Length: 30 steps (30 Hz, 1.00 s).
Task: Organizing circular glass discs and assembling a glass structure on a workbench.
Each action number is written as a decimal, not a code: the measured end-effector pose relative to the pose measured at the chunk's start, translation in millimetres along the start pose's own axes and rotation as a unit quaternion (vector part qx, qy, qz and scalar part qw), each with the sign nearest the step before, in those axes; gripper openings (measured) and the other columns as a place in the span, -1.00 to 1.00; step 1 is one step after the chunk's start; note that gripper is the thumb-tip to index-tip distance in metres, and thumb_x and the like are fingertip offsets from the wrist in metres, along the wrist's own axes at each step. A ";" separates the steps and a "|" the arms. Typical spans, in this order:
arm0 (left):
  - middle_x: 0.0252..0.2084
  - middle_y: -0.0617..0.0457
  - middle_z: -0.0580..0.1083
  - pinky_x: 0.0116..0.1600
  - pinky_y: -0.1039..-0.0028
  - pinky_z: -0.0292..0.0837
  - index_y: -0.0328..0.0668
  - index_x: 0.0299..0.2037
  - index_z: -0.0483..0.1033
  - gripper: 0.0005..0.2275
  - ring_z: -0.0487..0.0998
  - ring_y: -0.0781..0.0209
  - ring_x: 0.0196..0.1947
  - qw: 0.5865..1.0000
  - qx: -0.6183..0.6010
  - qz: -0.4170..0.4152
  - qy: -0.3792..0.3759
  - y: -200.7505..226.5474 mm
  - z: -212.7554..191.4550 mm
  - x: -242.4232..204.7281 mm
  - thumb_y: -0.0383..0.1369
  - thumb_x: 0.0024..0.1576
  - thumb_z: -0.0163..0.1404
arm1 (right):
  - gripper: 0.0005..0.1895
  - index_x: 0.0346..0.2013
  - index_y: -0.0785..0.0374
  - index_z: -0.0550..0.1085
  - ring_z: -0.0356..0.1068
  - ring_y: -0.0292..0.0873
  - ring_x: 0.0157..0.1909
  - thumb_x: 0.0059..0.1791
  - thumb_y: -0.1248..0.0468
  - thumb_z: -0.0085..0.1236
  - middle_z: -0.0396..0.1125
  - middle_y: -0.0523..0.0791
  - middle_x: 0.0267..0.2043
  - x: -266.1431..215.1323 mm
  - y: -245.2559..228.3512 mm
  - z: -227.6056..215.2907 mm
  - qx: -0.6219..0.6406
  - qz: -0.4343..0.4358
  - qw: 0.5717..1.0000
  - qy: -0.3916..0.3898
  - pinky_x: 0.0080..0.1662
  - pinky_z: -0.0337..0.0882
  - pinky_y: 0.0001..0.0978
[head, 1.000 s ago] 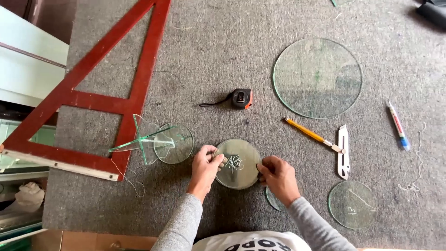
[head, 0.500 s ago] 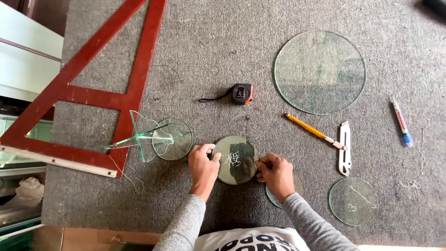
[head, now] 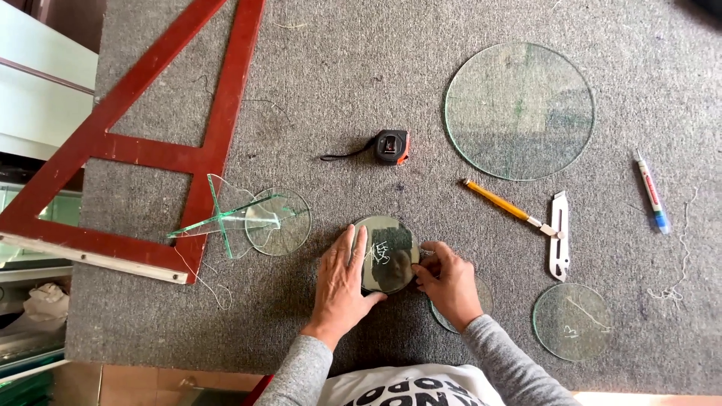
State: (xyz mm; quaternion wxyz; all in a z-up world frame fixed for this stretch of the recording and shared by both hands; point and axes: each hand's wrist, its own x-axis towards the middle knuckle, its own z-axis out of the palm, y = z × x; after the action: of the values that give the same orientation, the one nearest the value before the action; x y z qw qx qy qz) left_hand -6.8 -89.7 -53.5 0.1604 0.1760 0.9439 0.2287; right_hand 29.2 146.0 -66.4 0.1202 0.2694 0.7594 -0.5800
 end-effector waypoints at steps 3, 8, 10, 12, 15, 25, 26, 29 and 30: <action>0.71 -0.44 0.00 0.64 -0.11 -0.01 -0.08 0.75 -0.25 0.40 0.08 -0.34 0.67 1.000 0.007 0.015 -0.005 -2.4 -2.7 0.8 -0.14 -0.19 0.66 | -0.26 0.38 0.44 0.43 0.68 0.03 -0.38 -0.08 0.47 0.49 0.58 0.22 -0.23 3.0 0.8 -4.4 -0.119 -0.087 0.988 -0.045 -0.27 0.81 -0.10; 0.71 -0.42 -0.02 0.64 -0.04 0.04 -0.06 0.75 -0.31 0.47 0.07 -0.33 0.68 1.000 -0.014 0.004 -0.006 -3.9 -4.5 3.8 -0.12 -0.26 0.68 | 0.09 0.65 0.46 0.04 0.73 0.16 -0.16 -0.07 0.51 0.45 0.46 0.35 0.19 -5.4 -62.0 -11.7 -0.277 -0.129 0.940 -0.155 -0.05 0.84 0.02; 0.69 -0.41 0.02 0.63 -0.04 0.07 -0.09 0.75 -0.29 0.46 0.10 -0.33 0.66 1.000 -0.031 -0.001 0.001 -4.5 -4.1 0.8 -0.13 -0.26 0.68 | 0.17 0.65 0.43 0.06 0.72 0.17 -0.21 -0.14 0.45 0.55 0.48 0.26 0.04 6.4 -40.0 -11.2 -0.274 -0.164 0.935 -0.157 -0.13 0.82 0.03; 0.67 -0.40 0.06 0.63 -0.03 0.09 -0.11 0.75 -0.28 0.45 0.13 -0.32 0.65 0.999 -0.048 -0.008 0.009 -8.2 -5.0 1.3 -0.14 -0.25 0.68 | 0.25 0.65 0.41 0.08 0.72 0.17 -0.27 -0.22 0.39 0.64 0.51 0.17 -0.10 14.9 -32.3 -8.8 -0.270 -0.200 0.928 -0.160 -0.21 0.79 0.03; 0.67 -0.38 0.07 0.63 -0.05 0.11 -0.12 0.74 -0.29 0.44 0.14 -0.35 0.65 0.995 -0.095 -0.009 0.014 -13.9 -3.3 -2.4 -0.16 -0.25 0.67 | 0.26 0.64 0.45 0.10 0.70 0.27 -0.20 -0.23 0.39 0.66 0.50 0.21 -0.06 12.6 -32.3 -7.3 -0.293 -0.200 0.921 -0.160 -0.16 0.79 0.11; 0.71 -0.28 0.10 0.74 0.10 -0.27 -0.23 0.73 -0.25 0.38 0.03 -0.18 0.72 0.994 -0.095 -0.003 0.058 -44.1 15.9 -20.9 0.15 -0.15 0.53 | 0.30 0.69 0.32 0.05 0.69 0.23 -0.01 -0.18 0.26 0.70 0.48 0.23 0.11 13.5 -30.3 -2.1 -0.357 -0.140 0.909 -0.163 0.01 0.82 0.01; 0.70 -0.26 0.14 0.74 0.10 -0.27 -0.24 0.73 -0.21 0.35 0.05 -0.16 0.71 0.994 -0.088 0.006 0.065 -46.5 17.9 -22.0 0.20 -0.13 0.48 | 0.31 0.68 0.34 0.05 0.69 0.25 0.00 -0.19 0.27 0.70 0.48 0.24 0.12 13.7 -28.2 -1.8 -0.359 -0.145 0.908 -0.161 0.01 0.81 0.04; 0.69 -0.23 0.17 0.74 0.11 -0.25 -0.26 0.72 -0.14 0.31 0.10 -0.13 0.70 0.993 -0.078 0.019 0.083 -51.0 24.9 -22.4 0.23 -0.11 0.44 | 0.29 0.68 0.33 0.05 0.67 0.26 0.04 -0.17 0.24 0.69 0.48 0.25 0.14 11.2 -33.9 -1.0 -0.367 -0.137 0.906 -0.161 0.04 0.82 0.05; 0.69 -0.23 0.17 0.74 0.11 -0.25 -0.26 0.72 -0.14 0.31 0.10 -0.13 0.70 0.993 -0.079 0.018 0.084 -51.4 26.4 -22.5 0.23 -0.11 0.44 | 0.29 0.68 0.33 0.05 0.67 0.26 0.04 -0.17 0.24 0.69 0.48 0.25 0.14 11.2 -33.5 -0.9 -0.369 -0.137 0.905 -0.161 0.04 0.82 0.05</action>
State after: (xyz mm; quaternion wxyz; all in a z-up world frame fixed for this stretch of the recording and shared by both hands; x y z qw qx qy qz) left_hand 10.0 -131.7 -95.9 0.0895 0.1599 0.9296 0.3199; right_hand 1.6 143.8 -44.3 0.2508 0.0018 0.9188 -0.3048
